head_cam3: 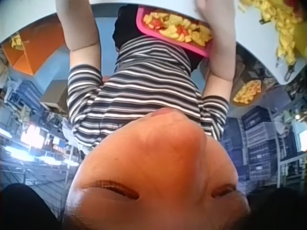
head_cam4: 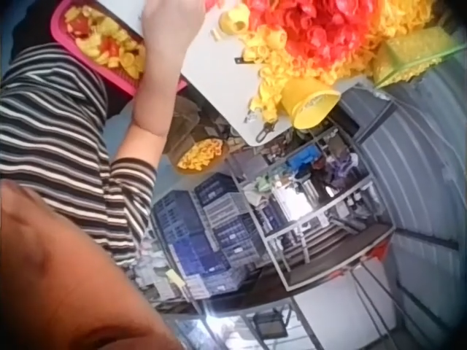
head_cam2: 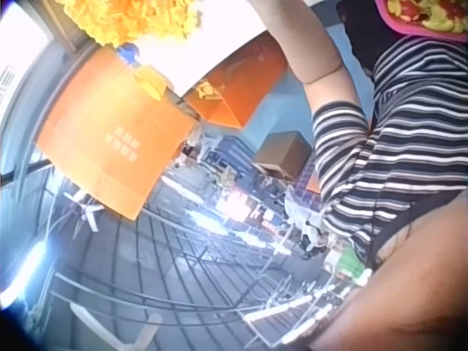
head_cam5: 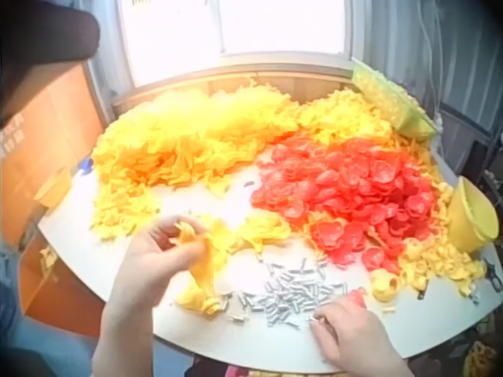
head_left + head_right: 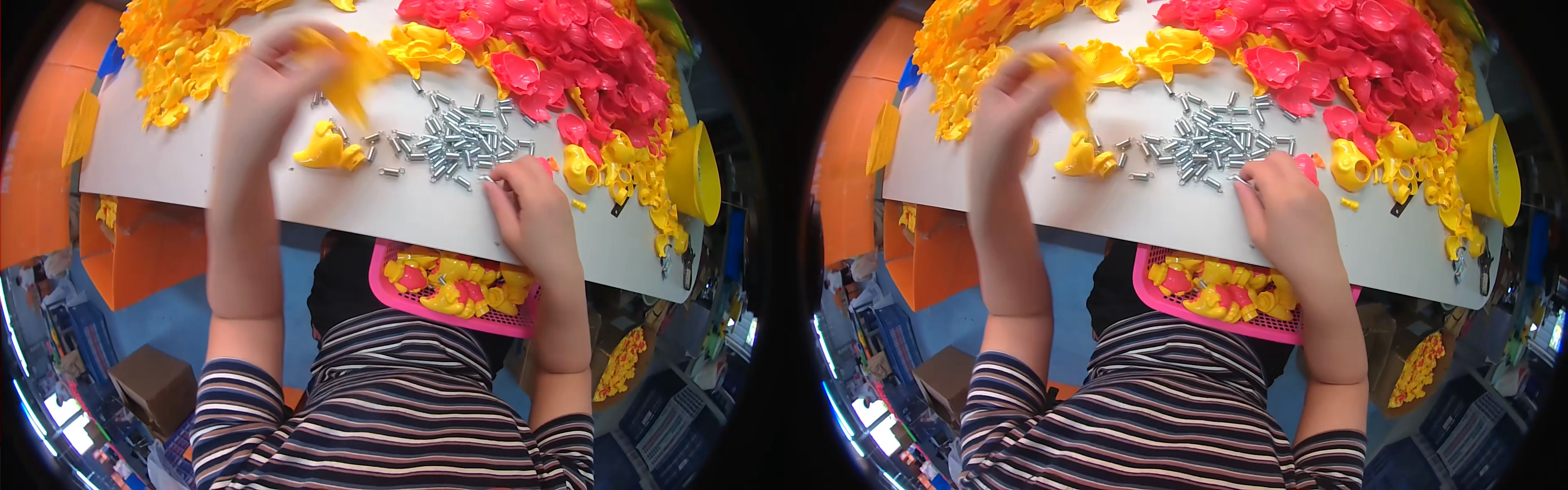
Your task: Assembling small plastic toy figurines from various yellow and red components.
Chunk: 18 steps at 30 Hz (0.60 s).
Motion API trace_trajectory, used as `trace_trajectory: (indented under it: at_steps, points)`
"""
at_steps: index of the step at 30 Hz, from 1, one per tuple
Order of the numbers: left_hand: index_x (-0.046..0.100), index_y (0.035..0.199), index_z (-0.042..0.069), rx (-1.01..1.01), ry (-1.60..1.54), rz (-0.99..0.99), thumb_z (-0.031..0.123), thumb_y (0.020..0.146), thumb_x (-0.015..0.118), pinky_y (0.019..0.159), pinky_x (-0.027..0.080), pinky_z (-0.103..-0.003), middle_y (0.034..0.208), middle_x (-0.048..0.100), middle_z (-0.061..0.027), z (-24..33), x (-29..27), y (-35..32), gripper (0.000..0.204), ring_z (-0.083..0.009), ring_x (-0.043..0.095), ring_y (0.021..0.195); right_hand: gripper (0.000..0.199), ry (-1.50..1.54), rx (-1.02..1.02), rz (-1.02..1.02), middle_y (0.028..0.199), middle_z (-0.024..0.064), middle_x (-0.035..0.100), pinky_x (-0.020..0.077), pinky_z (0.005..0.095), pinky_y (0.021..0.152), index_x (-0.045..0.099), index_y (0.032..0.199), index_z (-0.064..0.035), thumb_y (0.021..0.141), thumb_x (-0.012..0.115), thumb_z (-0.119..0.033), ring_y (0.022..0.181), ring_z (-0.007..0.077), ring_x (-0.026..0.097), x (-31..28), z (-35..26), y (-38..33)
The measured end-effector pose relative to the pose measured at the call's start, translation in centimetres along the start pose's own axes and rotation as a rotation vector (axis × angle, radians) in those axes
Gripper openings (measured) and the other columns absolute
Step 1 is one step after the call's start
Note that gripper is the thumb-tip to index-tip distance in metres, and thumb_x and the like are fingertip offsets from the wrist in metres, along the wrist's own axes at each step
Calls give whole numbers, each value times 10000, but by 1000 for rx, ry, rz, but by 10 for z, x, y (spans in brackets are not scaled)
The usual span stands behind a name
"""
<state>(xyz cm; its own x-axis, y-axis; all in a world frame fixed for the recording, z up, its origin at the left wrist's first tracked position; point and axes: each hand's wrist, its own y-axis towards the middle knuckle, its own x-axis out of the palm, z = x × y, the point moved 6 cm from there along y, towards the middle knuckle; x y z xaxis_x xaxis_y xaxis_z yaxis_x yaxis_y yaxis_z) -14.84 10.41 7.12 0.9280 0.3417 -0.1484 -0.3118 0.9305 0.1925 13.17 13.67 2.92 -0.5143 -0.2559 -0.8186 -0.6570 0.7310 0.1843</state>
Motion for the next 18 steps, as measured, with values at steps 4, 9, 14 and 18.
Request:
trace_trajectory:
  at_steps: [4,9,14,18]
  points:
    - [628,1007,-15,-394,-461,-255,90,867,670,664,506,-202,884,660,-35,-21,101,-73,180,-57,633,771,126,374,159,152,941,75,673,492,247,615,634,1006,11,881,642,8,765,141,661,-32,-2,-17]
    - [554,1035,-6,-556,-563,-258,59,934,590,549,501,-202,869,642,-73,-22,142,-94,125,-91,632,655,143,797,277,149,932,106,658,521,234,671,637,1005,52,864,655,58,754,124,649,-34,-4,-37]
    - [474,1044,-17,-451,-583,-135,49,961,538,550,538,-227,884,621,-94,-17,149,-93,124,-102,645,672,176,825,217,189,938,100,630,527,237,697,637,1020,65,847,662,84,774,135,644,-29,-7,-44]
    - [451,1074,-27,-343,-629,-7,15,950,546,620,559,-241,931,612,-110,-16,151,-96,162,-115,657,748,165,757,102,223,957,113,619,520,233,694,645,995,67,835,658,101,772,143,635,-31,-10,-47]
